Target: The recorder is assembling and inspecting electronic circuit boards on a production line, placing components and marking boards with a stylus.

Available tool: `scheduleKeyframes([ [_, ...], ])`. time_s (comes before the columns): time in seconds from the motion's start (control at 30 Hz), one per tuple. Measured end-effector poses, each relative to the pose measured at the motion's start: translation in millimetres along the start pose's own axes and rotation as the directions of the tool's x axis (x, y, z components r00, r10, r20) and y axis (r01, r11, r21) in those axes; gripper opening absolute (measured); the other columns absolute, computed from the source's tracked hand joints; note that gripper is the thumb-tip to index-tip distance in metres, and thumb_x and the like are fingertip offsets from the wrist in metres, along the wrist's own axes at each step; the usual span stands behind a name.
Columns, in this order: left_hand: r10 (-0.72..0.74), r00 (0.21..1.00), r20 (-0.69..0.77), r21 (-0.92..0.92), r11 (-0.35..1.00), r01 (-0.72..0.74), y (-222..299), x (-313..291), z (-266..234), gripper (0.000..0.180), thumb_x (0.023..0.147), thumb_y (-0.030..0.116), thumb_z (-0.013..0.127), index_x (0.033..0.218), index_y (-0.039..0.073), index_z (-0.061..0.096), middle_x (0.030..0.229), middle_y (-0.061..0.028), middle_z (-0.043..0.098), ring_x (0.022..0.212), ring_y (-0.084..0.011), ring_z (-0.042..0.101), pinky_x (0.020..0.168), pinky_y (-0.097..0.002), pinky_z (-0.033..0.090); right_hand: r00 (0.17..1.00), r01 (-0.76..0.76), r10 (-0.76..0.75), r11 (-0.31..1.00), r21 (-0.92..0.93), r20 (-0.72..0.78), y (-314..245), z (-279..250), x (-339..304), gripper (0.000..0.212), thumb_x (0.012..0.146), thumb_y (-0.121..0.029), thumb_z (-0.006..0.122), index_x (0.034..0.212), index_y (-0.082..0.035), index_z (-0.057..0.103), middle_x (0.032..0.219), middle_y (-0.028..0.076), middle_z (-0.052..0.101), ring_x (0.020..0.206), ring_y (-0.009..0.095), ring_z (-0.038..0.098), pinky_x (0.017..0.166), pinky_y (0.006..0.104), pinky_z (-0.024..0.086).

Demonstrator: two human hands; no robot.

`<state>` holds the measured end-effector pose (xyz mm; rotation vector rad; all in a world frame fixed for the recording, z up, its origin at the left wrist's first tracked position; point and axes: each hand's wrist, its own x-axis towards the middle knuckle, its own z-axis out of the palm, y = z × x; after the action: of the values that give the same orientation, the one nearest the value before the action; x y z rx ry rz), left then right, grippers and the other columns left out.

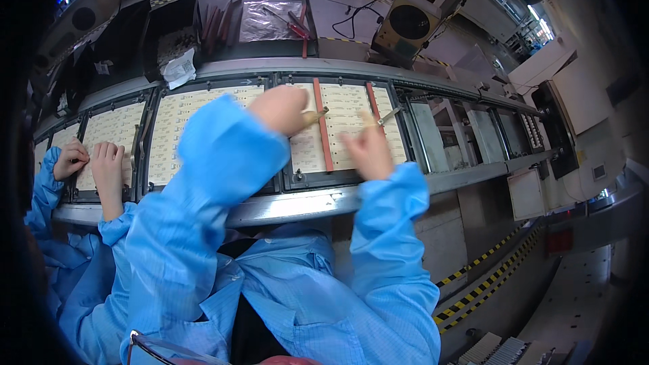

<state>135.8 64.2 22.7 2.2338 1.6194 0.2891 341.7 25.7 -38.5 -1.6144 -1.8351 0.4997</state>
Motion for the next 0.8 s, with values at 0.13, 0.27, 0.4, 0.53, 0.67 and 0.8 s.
scheduleKeyframes([
  [0.13, -0.124, 0.915, -0.384, -0.346, 0.938, -0.019, -41.6, -118.3, -34.0, 0.024, 0.082, 0.023, 0.060, 0.083, 0.000, 0.064, 0.073, -0.0187, 0.061, 0.071, -0.0308, 0.061, 0.065, -0.0380, 0.048, 0.963, 0.052, -0.146, 0.926, -0.375, -0.226, 86.3, -61.0, 7.1, 0.055, 0.073, -0.020, 0.071, 0.121, -0.002, 0.051, 0.080, 0.010, 0.056, 0.067, 0.017, 0.052, 0.061, 0.0312, 0.044],
  [0.27, -0.361, 0.673, -0.645, -0.436, 0.898, 0.064, -102.8, -179.2, -7.8, 0.009, 0.082, 0.006, 0.061, 0.087, -0.001, 0.064, 0.072, -0.0130, 0.061, 0.063, -0.0195, 0.058, 0.058, -0.0272, 0.045, 0.923, 0.131, -0.250, 0.920, -0.370, -0.294, 196.2, -62.6, 8.1, 0.056, 0.072, -0.017, 0.070, 0.122, -0.001, 0.049, 0.097, 0.014, 0.059, 0.078, 0.020, 0.053, 0.070, 0.0317, 0.044],
  [0.4, -0.492, 0.445, -0.748, -0.475, 0.866, 0.157, -163.7, -222.8, 18.9, 0.016, 0.084, 0.004, 0.059, 0.098, -0.002, 0.061, 0.086, -0.0102, 0.060, 0.068, -0.0159, 0.056, 0.061, -0.0252, 0.045, 0.980, -0.115, 0.025, 0.882, -0.458, -0.198, 146.1, -76.6, 7.5, 0.060, 0.072, -0.016, 0.072, 0.125, -0.005, 0.048, 0.088, 0.011, 0.053, 0.073, 0.021, 0.046, 0.068, 0.0320, 0.041],
  [0.53, -0.373, 0.466, -0.802, -0.294, 0.926, 0.236, -173.8, -234.7, 18.4, 0.020, 0.083, 0.004, 0.059, 0.102, -0.002, 0.059, 0.095, -0.0133, 0.058, 0.081, -0.0216, 0.056, 0.070, -0.0281, 0.046, 0.974, -0.177, 0.092, 0.878, -0.444, -0.207, 168.1, -94.8, 17.4, 0.061, 0.072, -0.015, 0.072, 0.125, -0.002, 0.046, 0.112, 0.022, 0.055, 0.106, 0.038, 0.050, 0.089, 0.0421, 0.040],
  [0.67, -0.323, 0.507, -0.799, -0.225, 0.943, 0.245, -178.2, -235.8, 25.6, 0.023, 0.080, 0.003, 0.060, 0.103, -0.002, 0.058, 0.099, -0.0165, 0.058, 0.090, -0.0306, 0.056, 0.079, -0.0353, 0.046, 0.892, -0.449, 0.345, 0.738, -0.504, -0.290, 207.9, -122.2, 23.0, 0.064, 0.075, -0.024, 0.072, 0.130, -0.006, 0.043, 0.122, 0.022, 0.051, 0.115, 0.038, 0.047, 0.096, 0.0430, 0.039],
  [0.8, -0.225, 0.529, -0.819, -0.158, 0.973, 0.170, -194.3, -240.7, 34.6, 0.024, 0.080, 0.002, 0.059, 0.104, -0.001, 0.058, 0.103, -0.0170, 0.057, 0.091, -0.0298, 0.056, 0.077, -0.0332, 0.046, 0.684, -0.647, 0.599, 0.234, -0.725, -0.417, 168.7, -127.7, 48.5, 0.069, 0.074, -0.025, 0.070, 0.132, -0.007, 0.039, 0.122, 0.023, 0.052, 0.114, 0.038, 0.049, 0.095, 0.0408, 0.040],
])
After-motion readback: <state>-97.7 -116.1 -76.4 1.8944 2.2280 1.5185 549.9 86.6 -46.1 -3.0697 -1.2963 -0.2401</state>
